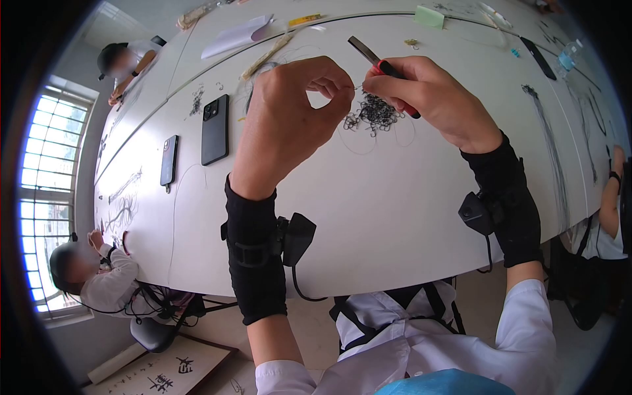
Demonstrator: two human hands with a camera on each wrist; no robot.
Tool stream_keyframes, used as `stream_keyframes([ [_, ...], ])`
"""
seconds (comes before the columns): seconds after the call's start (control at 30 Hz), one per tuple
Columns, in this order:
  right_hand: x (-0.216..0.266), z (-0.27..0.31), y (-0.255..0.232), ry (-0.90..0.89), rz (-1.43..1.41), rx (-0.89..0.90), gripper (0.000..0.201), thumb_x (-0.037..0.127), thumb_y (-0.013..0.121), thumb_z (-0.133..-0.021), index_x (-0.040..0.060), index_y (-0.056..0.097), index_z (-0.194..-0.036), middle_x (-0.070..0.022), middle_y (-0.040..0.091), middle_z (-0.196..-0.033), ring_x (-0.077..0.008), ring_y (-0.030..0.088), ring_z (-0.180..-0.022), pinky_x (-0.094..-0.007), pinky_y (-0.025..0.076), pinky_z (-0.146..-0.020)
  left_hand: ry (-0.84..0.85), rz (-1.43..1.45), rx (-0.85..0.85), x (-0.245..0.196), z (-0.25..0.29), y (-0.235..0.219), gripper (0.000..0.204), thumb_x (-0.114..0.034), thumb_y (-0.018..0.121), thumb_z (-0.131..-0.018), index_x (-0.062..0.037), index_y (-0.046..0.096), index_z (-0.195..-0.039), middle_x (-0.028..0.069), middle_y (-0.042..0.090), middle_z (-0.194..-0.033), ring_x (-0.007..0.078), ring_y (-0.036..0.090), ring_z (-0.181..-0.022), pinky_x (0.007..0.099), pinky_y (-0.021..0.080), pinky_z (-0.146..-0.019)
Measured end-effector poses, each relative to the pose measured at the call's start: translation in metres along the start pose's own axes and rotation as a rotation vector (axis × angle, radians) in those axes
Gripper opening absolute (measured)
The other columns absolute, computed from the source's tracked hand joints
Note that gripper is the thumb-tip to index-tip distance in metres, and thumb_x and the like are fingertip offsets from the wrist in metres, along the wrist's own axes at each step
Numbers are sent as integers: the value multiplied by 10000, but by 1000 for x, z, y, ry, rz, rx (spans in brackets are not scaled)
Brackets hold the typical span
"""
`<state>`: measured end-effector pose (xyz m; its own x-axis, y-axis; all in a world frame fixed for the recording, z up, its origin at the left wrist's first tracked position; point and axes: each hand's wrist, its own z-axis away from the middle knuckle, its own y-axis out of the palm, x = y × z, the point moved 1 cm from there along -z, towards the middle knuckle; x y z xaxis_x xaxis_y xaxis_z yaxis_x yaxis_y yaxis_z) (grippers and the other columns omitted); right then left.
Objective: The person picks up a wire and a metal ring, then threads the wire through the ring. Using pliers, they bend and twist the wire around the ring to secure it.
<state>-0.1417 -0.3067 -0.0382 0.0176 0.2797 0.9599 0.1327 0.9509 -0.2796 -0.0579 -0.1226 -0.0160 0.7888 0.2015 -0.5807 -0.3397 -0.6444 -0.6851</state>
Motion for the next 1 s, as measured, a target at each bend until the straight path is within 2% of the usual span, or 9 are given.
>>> stream_keyframes([
  [0.1,-1,-1,-2,4,44,42,249,315,646,-951,71,661,-902,58,442,-653,-52,384,-595,-222,295,-580,12,-5,-3,0,0,0,72,-18,725,-855,17,712,-916,92,742,-885,177,724,-852,315,558,-914],
  [0.4,3,1,-2,0,49,0,254,322,642,-953,73,687,-925,58,446,-647,-51,379,-586,-224,279,-569,0,-7,0,1,0,-1,78,-14,723,-856,18,714,-927,90,741,-881,175,722,-852,314,558,-909],
  [0.5,5,0,1,12,-56,6,285,322,663,-880,43,680,-825,47,410,-633,-82,344,-572,-266,264,-569,-9,9,-2,0,1,0,83,-11,722,-856,21,715,-932,95,740,-881,179,724,-851,314,558,-908],
  [0.6,2,-1,2,7,-66,49,277,320,664,-878,62,662,-779,55,398,-617,-76,334,-556,-263,265,-561,-25,11,1,-2,1,1,87,-9,722,-855,24,715,-935,101,742,-884,184,727,-855,315,559,-908],
  [0.7,-1,-2,1,59,-72,87,279,350,666,-929,73,689,-904,56,446,-644,-59,387,-593,-233,281,-580,-12,-10,5,-2,1,1,86,-9,724,-854,24,715,-932,103,742,-886,188,729,-861,319,559,-909],
  [0.8,-4,-3,2,67,-103,85,260,329,658,-930,74,674,-880,54,454,-648,-60,391,-590,-233,288,-576,-13,-16,15,-2,1,2,85,-8,722,-854,20,715,-934,103,743,-893,194,731,-866,325,559,-915],
  [0.9,-3,-2,8,58,-164,40,280,281,639,-877,85,581,-685,54,404,-597,-70,345,-552,-251,280,-557,-14,-13,31,-3,1,2,98,-3,709,-862,15,712,-959,102,744,-922,199,731,-881,335,556,-930],
  [0.97,-3,-2,8,64,-170,28,284,276,633,-877,89,564,-674,54,411,-597,-68,353,-551,-245,283,-555,-2,10,30,0,1,0,114,0,693,-873,10,709,-986,101,744,-949,201,729,-901,342,551,-945],
  [1.0,-3,-2,8,67,-173,22,287,274,630,-877,91,556,-668,54,414,-596,-68,356,-551,-243,284,-554,5,42,-28,3,0,0,115,-2,695,-860,7,708,-974,107,740,-914,206,729,-868,326,555,-867],
])
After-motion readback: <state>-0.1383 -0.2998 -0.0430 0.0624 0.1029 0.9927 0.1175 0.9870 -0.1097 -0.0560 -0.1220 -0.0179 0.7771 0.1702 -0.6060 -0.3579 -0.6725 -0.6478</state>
